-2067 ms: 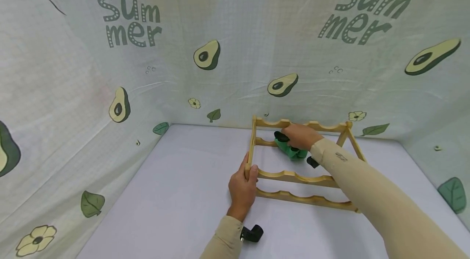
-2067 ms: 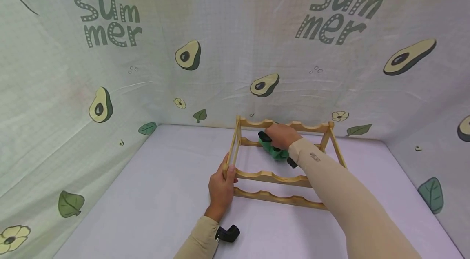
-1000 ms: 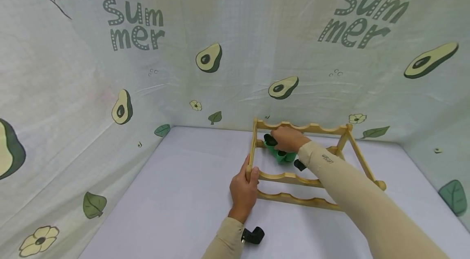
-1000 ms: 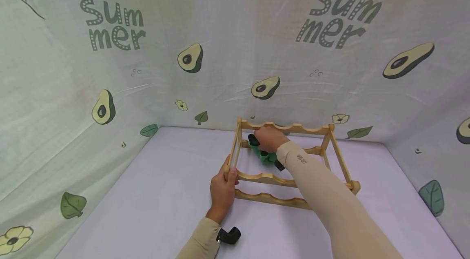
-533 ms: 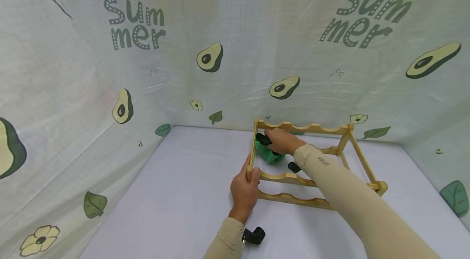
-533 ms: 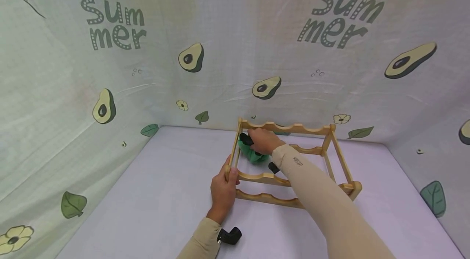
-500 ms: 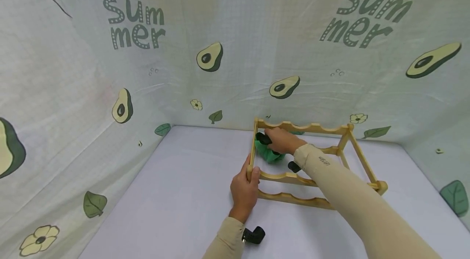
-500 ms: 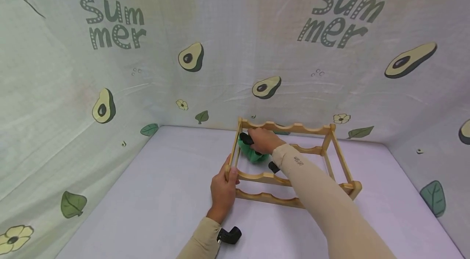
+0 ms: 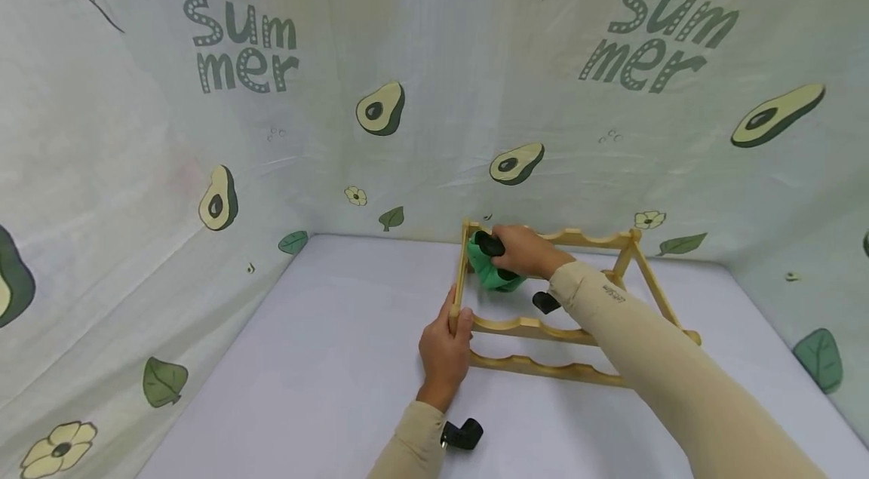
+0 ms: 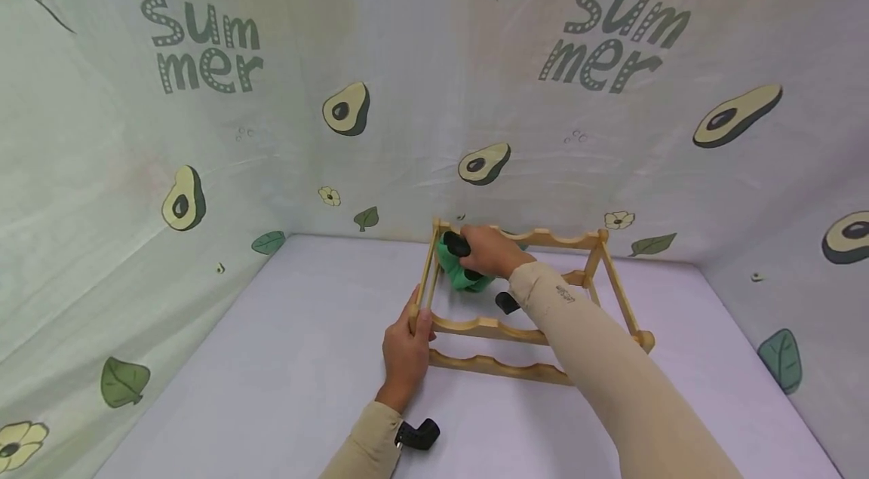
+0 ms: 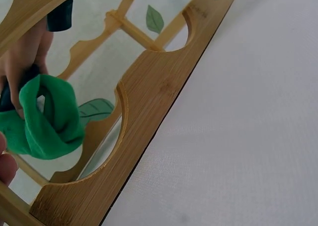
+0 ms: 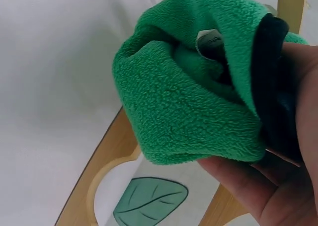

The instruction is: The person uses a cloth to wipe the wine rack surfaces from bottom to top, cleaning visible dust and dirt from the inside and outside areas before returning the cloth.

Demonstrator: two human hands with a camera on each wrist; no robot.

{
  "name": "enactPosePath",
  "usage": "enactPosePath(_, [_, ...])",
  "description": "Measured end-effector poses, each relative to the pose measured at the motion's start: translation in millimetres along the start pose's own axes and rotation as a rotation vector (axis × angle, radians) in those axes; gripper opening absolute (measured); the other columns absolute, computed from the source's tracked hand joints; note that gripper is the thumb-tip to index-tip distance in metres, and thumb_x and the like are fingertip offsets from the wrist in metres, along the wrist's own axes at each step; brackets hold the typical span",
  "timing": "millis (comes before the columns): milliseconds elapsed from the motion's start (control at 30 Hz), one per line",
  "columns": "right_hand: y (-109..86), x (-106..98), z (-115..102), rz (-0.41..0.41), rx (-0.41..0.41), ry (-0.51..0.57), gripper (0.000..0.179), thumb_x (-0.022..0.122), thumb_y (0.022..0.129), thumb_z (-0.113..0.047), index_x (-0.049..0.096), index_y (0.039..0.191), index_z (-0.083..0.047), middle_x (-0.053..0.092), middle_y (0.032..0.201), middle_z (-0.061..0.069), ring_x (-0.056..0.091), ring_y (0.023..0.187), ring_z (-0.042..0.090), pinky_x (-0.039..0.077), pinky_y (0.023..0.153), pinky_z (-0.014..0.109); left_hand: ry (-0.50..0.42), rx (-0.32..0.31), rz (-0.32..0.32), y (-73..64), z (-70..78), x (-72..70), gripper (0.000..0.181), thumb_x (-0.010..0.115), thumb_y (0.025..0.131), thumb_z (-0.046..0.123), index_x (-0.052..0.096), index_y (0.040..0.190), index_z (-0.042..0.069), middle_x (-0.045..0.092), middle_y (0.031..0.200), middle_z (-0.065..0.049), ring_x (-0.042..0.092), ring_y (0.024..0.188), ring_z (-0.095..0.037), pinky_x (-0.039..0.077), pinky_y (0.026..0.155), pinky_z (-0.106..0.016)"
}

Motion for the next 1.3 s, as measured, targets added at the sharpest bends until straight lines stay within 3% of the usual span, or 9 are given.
enactPosePath(233, [-3.7, 1, -4, 0.074, -0.021, -0.012, 0.029, 0.07, 0.092, -0.023, 0.061, 0.112, -0.004, 0.064, 0.089, 0.004, 0.058, 0.074, 0.019, 0.049, 0.066, 0.035, 0.012, -0.01, -0.001, -2.6, -0.9, 1.1, 0.047, 0.061, 0.101, 0.031, 0.057, 0.143, 0.01, 0.059, 0.063, 0.013, 0.054, 0.057, 0.001, 0.04, 0.049, -0.02])
enactPosePath(533, [-3.5, -4, 0, 0.149, -0.029, -0.013, 0.033, 0.072, 0.092, -0.024, 0.06, 0.114, -0.003, 0.065, 0.093, 0.007, 0.059, 0.078, 0.021, 0.049, 0.069, 0.037, 0.001, -0.008, 0.002, -0.3, 0.3, 0.4, 0.047, 0.058, 0.102, 0.034, 0.058, 0.142, 0.011, 0.06, 0.064, 0.012, 0.055, 0.057, -0.002, 0.039, 0.049, -0.022])
enactPosePath(767, [-7.1, -7, 5, 0.161, -0.014, -0.003, 0.032, 0.072, 0.093, -0.023, 0.06, 0.113, -0.002, 0.066, 0.096, 0.011, 0.06, 0.081, 0.023, 0.051, 0.072, 0.039, -0.004, -0.024, -0.015, -0.5, -0.6, 1.6, 0.046, 0.062, 0.1, 0.027, 0.057, 0.142, 0.009, 0.06, 0.064, 0.011, 0.054, 0.056, -0.002, 0.038, 0.048, -0.022])
enactPosePath(1033, [-16.4, -12, 17, 0.167, 0.036, -0.004, 0.031, 0.072, 0.093, -0.023, 0.06, 0.113, -0.001, 0.067, 0.098, 0.013, 0.061, 0.081, 0.023, 0.051, 0.073, 0.04, -0.01, -0.047, -0.025, -2.3, 0.4, 1.4, 0.049, 0.061, 0.101, 0.035, 0.057, 0.143, 0.01, 0.06, 0.064, 0.011, 0.055, 0.057, -0.003, 0.038, 0.047, -0.022])
enactPosePath(1300, [-27.7, -23, 35, 0.193, -0.003, -0.023, 0.024, 0.072, 0.092, -0.018, 0.061, 0.105, -0.001, 0.066, 0.09, 0.011, 0.06, 0.075, 0.023, 0.05, 0.069, 0.04, -0.008, -0.013, -0.016, -1.1, 1.5, 1.9, 0.053, 0.061, 0.1, 0.04, 0.056, 0.144, 0.009, 0.058, 0.064, 0.012, 0.055, 0.058, -0.001, 0.038, 0.047, -0.021])
Point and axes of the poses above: each hand's wrist, its own y-axis towards the middle knuckle, its own x-axis out of the palm, z = x × y, the point moved 3 cm from there along y, towards the middle knuckle
